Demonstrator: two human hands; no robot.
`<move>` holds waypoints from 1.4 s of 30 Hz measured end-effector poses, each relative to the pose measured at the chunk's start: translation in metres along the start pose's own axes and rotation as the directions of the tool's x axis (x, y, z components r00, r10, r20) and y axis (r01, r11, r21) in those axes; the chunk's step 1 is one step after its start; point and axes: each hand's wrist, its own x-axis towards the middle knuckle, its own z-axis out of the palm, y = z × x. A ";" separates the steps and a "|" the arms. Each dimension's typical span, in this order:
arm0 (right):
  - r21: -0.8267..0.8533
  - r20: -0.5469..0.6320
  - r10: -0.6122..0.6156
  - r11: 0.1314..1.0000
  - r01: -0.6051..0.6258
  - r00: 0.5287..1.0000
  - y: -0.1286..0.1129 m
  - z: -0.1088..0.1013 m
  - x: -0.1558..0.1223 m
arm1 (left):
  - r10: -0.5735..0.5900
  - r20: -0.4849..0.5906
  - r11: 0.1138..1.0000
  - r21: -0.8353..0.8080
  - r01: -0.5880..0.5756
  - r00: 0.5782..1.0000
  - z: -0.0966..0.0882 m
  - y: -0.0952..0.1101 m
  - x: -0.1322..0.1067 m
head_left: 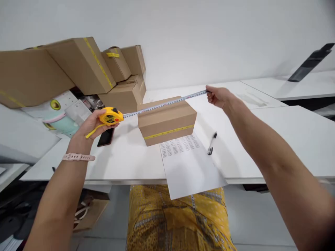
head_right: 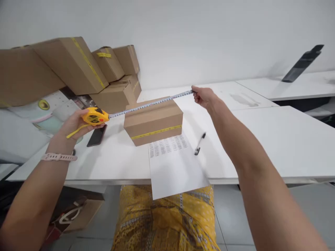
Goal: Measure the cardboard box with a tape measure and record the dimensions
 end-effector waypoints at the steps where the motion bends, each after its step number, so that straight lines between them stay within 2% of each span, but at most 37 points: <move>1: -0.037 0.007 0.008 0.999 -0.007 1.000 0.008 0.006 0.003 | -0.034 -0.002 0.999 0.007 0.034 0.999 -0.012 -0.005 0.004; 4: -0.172 0.045 0.002 0.985 0.006 0.999 0.033 0.029 0.004 | -0.099 0.011 0.995 0.030 0.098 0.995 -0.032 -0.016 0.009; 6: -0.237 0.053 -0.010 0.971 0.023 0.999 0.046 0.041 0.005 | -0.104 0.027 0.994 0.034 0.103 0.994 -0.034 -0.019 0.011; 9: -0.307 0.034 -0.005 0.952 0.015 0.999 0.056 0.049 0.005 | -0.102 0.069 0.994 0.036 0.100 0.992 -0.026 -0.018 0.017; 15: -0.456 0.089 0.093 0.889 -0.042 0.992 0.059 0.048 -0.001 | -0.099 0.191 0.995 0.045 0.093 0.977 0.005 -0.018 0.036; 20: -0.473 0.133 0.135 0.879 -0.057 0.982 0.068 0.045 0.004 | -0.057 0.234 0.997 0.067 0.042 0.971 0.022 -0.020 0.043; 28: -0.499 0.101 0.113 0.865 -0.048 0.989 0.071 0.043 0.009 | -0.044 0.298 0.995 0.101 0.015 0.954 0.018 -0.019 0.047; 42: -0.501 0.110 0.080 0.865 -0.014 0.991 0.071 0.044 0.009 | -0.058 0.262 0.993 0.117 0.028 0.963 0.016 -0.019 0.045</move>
